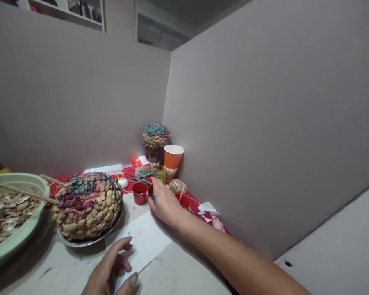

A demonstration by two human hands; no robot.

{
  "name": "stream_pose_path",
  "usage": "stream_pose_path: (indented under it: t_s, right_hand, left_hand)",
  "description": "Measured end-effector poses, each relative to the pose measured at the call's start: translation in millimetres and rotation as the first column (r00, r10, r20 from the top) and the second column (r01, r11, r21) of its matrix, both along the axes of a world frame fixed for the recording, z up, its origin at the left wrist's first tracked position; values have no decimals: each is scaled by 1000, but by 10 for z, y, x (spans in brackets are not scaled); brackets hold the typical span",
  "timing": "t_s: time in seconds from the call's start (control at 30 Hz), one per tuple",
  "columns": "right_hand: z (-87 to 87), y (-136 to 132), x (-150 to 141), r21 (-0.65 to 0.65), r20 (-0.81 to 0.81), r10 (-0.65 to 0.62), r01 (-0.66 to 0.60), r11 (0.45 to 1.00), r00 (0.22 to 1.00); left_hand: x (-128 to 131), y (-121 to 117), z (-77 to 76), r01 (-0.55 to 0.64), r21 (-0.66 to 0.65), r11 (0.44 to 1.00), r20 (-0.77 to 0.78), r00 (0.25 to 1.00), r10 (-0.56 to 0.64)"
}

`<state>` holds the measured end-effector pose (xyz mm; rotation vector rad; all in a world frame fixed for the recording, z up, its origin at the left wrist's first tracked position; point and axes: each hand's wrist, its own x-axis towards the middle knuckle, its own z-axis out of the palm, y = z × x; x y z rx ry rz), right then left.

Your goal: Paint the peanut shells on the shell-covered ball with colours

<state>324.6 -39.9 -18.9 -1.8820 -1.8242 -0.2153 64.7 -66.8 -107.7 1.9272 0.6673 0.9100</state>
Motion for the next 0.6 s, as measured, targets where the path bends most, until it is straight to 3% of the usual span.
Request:
stream_pose_path:
  t_s: [0.6]
  right_hand:
    - [227, -13, -36, -191, 45, -72, 79, 978, 996]
  left_hand:
    - [1, -11, 12, 7, -33, 999, -6, 1000, -7]
